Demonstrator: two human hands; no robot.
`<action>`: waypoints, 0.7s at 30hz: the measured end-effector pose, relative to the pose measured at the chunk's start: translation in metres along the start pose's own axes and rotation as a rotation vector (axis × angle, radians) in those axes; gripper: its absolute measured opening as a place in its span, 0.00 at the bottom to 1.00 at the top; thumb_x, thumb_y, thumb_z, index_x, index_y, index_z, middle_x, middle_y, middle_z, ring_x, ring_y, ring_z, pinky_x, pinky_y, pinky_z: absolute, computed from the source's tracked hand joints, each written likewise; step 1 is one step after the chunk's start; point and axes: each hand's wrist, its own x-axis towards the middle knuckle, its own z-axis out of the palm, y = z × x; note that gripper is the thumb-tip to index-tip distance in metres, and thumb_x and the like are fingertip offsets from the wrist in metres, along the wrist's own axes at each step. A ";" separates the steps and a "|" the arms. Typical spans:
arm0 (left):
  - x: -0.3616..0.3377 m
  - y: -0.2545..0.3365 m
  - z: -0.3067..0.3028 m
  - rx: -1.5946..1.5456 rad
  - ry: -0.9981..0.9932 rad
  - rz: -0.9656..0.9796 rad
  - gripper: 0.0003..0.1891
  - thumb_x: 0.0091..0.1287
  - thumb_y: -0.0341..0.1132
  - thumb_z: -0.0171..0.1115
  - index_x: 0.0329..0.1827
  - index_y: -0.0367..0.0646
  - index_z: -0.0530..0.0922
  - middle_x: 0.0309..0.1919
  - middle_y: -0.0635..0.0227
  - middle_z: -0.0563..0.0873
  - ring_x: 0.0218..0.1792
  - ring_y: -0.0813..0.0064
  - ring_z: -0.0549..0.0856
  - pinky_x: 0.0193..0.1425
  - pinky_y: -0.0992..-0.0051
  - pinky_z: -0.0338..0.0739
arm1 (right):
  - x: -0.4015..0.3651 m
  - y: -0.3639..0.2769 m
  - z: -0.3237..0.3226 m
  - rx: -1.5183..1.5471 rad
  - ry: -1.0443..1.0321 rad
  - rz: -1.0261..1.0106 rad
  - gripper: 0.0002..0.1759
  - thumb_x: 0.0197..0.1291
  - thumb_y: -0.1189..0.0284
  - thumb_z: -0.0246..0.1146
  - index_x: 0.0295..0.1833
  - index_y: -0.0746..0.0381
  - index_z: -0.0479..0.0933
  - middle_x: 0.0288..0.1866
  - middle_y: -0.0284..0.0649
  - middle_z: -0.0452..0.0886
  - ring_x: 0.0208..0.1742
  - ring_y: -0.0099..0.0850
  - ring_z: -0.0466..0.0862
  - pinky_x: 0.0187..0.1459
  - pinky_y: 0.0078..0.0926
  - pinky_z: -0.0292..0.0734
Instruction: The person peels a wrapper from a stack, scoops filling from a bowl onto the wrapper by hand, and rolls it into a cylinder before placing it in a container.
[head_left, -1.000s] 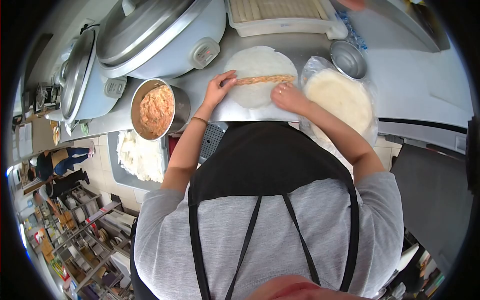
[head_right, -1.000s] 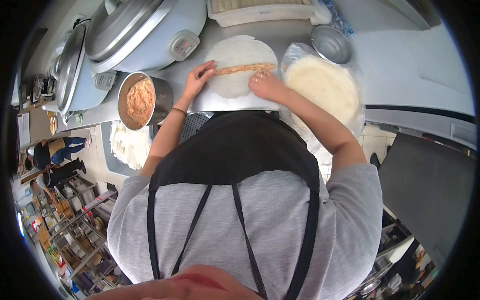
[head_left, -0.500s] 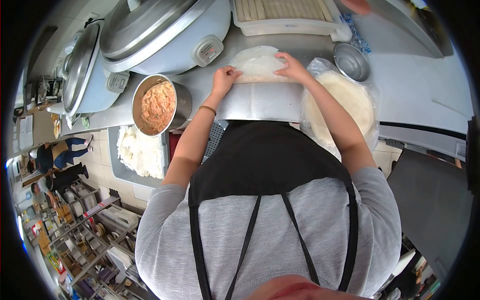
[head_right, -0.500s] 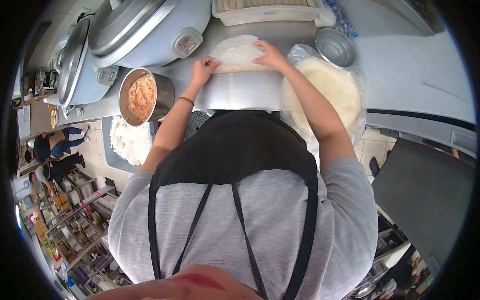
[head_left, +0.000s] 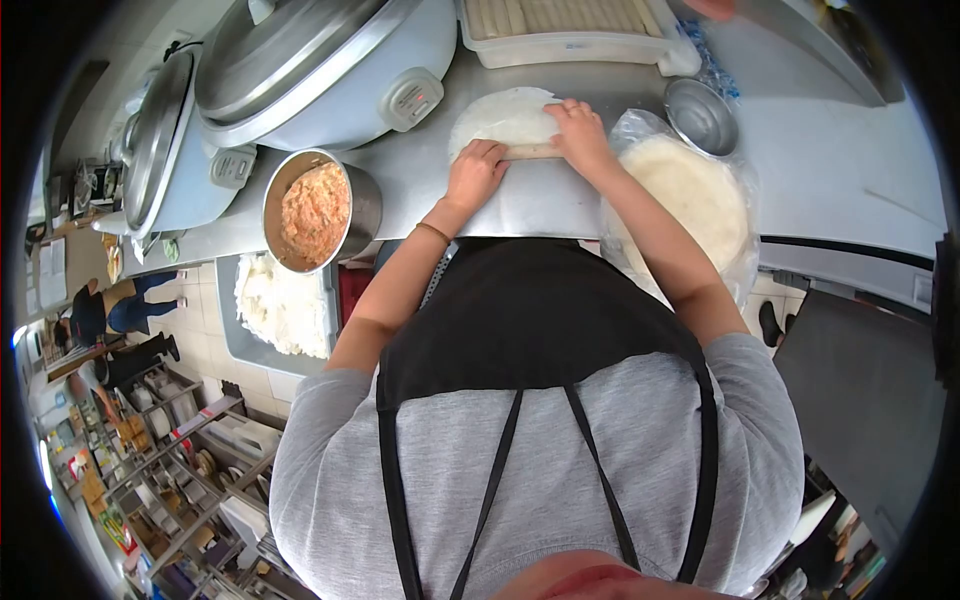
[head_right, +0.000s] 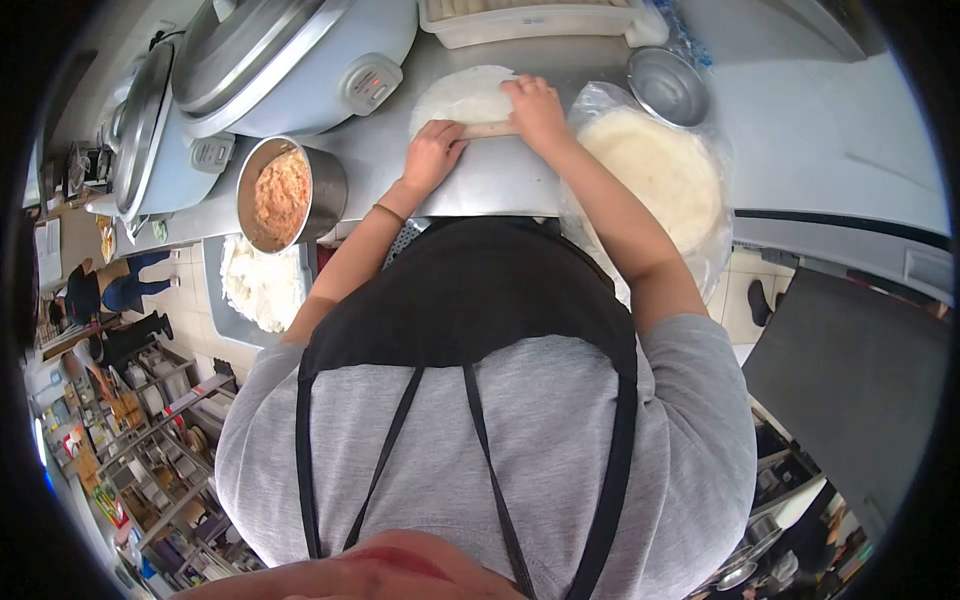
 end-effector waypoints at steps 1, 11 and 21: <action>0.000 0.000 0.000 0.001 0.000 -0.003 0.11 0.52 0.31 0.66 0.39 0.41 0.81 0.39 0.62 0.83 0.42 0.59 0.80 0.48 0.66 0.75 | -0.001 -0.007 0.003 -0.252 0.166 -0.229 0.20 0.45 0.70 0.67 0.48 0.55 0.75 0.41 0.42 0.79 0.49 0.39 0.77 0.50 0.33 0.72; -0.006 -0.035 -0.039 -0.070 -0.145 -0.214 0.10 0.49 0.35 0.70 0.32 0.41 0.82 0.32 0.62 0.81 0.40 0.60 0.79 0.43 0.65 0.76 | -0.021 0.022 -0.009 0.096 -0.192 -0.167 0.12 0.44 0.67 0.68 0.34 0.58 0.76 0.37 0.38 0.77 0.47 0.37 0.76 0.50 0.33 0.71; 0.073 -0.075 0.026 -0.279 -0.325 -0.355 0.13 0.51 0.42 0.68 0.28 0.41 0.81 0.33 0.59 0.83 0.36 0.61 0.82 0.43 0.67 0.77 | -0.001 -0.041 0.050 0.108 -0.248 -0.276 0.14 0.42 0.69 0.69 0.36 0.60 0.76 0.39 0.39 0.77 0.49 0.39 0.76 0.50 0.35 0.72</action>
